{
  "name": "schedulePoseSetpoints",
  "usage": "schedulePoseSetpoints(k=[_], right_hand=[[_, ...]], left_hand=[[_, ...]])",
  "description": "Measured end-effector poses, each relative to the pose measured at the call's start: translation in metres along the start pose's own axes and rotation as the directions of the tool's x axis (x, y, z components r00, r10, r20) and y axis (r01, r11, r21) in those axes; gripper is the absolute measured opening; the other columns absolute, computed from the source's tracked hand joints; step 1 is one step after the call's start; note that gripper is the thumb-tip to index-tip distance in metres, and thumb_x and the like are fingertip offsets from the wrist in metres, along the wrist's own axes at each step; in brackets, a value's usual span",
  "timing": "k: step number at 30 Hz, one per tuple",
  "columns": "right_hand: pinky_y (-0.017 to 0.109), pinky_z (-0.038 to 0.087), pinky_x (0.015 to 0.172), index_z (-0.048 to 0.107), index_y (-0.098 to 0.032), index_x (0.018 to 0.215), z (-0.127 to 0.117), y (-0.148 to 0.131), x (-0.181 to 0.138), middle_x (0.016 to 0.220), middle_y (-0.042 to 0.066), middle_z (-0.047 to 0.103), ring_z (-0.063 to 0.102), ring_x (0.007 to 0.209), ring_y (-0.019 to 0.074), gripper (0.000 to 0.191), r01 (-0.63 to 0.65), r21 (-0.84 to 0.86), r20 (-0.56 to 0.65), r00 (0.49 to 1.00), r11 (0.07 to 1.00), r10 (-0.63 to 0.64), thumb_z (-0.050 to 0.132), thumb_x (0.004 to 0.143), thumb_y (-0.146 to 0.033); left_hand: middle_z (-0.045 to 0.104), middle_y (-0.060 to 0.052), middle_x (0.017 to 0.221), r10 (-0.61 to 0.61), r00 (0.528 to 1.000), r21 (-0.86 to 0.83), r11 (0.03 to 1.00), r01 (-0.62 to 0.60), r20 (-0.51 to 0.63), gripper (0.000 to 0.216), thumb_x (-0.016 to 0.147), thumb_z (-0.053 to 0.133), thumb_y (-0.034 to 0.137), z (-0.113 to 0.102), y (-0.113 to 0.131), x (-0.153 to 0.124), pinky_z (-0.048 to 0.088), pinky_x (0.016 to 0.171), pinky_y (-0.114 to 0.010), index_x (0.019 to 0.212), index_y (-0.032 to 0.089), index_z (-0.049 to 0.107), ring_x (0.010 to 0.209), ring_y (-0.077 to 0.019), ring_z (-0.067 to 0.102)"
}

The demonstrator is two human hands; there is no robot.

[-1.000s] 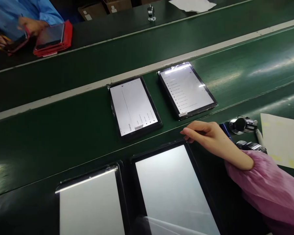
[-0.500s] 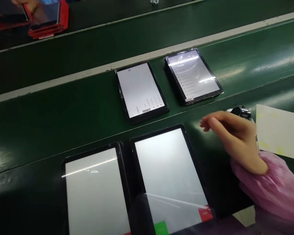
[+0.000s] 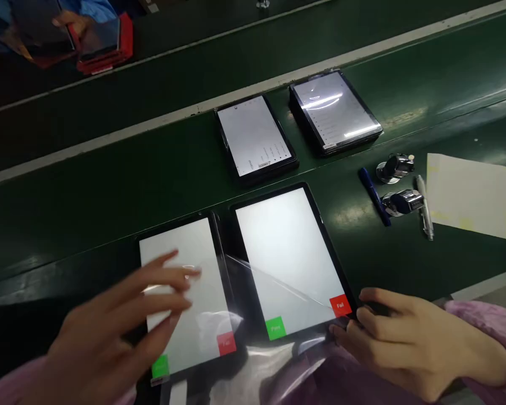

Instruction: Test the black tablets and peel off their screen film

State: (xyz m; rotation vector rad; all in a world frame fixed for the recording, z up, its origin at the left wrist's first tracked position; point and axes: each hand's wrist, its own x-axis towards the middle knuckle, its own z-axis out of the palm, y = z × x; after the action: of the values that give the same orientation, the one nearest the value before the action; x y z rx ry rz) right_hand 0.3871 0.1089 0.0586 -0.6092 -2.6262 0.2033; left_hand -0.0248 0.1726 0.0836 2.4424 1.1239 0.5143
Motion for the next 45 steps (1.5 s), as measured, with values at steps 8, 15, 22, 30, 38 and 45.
schedulePoseSetpoints(k=[8, 15, 22, 30, 38, 45], right_hand=[[0.035, 0.047, 0.065, 0.075, -0.017, 0.097, 0.01, 0.047, 0.031, 0.074, -0.001, 0.062, 0.053, 0.066, 0.0143, 0.029, -0.041, -0.012, -0.074, 0.996, 0.999, 0.04, 0.049, 0.109, -0.011], [0.032, 0.053, 0.066, 0.077, -0.022, 0.093, 0.026, 0.142, 0.094, 0.099, 0.004, 0.067, 0.06, 0.073, 0.0148, 0.006, -0.298, 0.431, -0.295, 0.846, 0.852, 0.445, 0.075, 0.096, -0.026], [0.036, 0.057, 0.069, 0.075, -0.028, 0.091, -0.001, 0.163, 0.117, 0.094, 0.001, 0.072, 0.064, 0.076, 0.0173, 0.003, -0.397, 0.569, -0.387, 0.643, 0.72, 0.661, 0.077, 0.093, -0.029], [0.028, 0.052, 0.057, 0.074, -0.025, 0.091, -0.006, 0.154, 0.107, 0.092, -0.002, 0.074, 0.059, 0.063, 0.0094, 0.019, -0.438, 0.597, -0.346, 0.615, 0.672, 0.708, 0.085, 0.091, -0.041], [0.031, 0.05, 0.059, 0.074, -0.024, 0.091, -0.007, 0.142, 0.102, 0.091, -0.001, 0.075, 0.06, 0.064, 0.0106, 0.014, -0.4, 0.603, -0.351, 0.644, 0.69, 0.68, 0.088, 0.089, -0.029], [0.034, 0.052, 0.061, 0.076, -0.026, 0.087, -0.004, 0.113, 0.088, 0.083, -0.001, 0.073, 0.064, 0.069, 0.0155, 0.009, -0.423, 0.564, -0.379, 0.631, 0.71, 0.677, 0.084, 0.09, -0.028]], left_hand=[[0.078, -0.007, 0.117, 0.066, 0.997, 0.098, 0.993, -0.071, 0.049, 0.048, 0.11, 0.039, 0.032, 0.05, 0.007, 0.106, 0.058, 0.103, -0.044, 0.154, 0.019, 0.05, 0.104, -0.0218, 0.075], [0.078, -0.008, 0.127, -0.184, 0.981, 0.272, 0.949, 0.16, 0.067, 0.049, 0.108, 0.035, 0.046, 0.032, -0.036, 0.091, 0.055, 0.105, -0.05, 0.132, 0.02, 0.07, 0.117, -0.0295, 0.072], [0.082, -0.005, 0.112, -0.343, 0.939, 0.265, 0.909, 0.322, 0.036, 0.043, 0.104, 0.045, 0.053, 0.01, -0.055, 0.062, 0.059, 0.073, -0.037, 0.117, 0.026, 0.075, 0.094, -0.0264, 0.076], [0.081, -0.005, 0.112, -0.328, 0.944, 0.202, 0.927, 0.317, 0.023, 0.047, 0.105, 0.043, 0.054, 0.019, -0.042, 0.08, 0.054, 0.103, -0.058, 0.109, 0.022, 0.077, 0.102, -0.0278, 0.073], [0.082, -0.004, 0.101, -0.214, 0.969, 0.276, 0.93, 0.242, -0.128, 0.04, 0.104, 0.051, 0.051, 0.022, -0.035, 0.079, 0.044, 0.115, -0.067, 0.093, 0.023, 0.077, 0.098, -0.0254, 0.076], [0.082, -0.002, 0.098, -0.153, 0.98, 0.271, 0.945, 0.183, -0.129, 0.036, 0.108, 0.049, 0.045, 0.006, -0.013, 0.032, 0.059, 0.099, -0.042, 0.097, 0.02, 0.073, 0.088, -0.0187, 0.075]])
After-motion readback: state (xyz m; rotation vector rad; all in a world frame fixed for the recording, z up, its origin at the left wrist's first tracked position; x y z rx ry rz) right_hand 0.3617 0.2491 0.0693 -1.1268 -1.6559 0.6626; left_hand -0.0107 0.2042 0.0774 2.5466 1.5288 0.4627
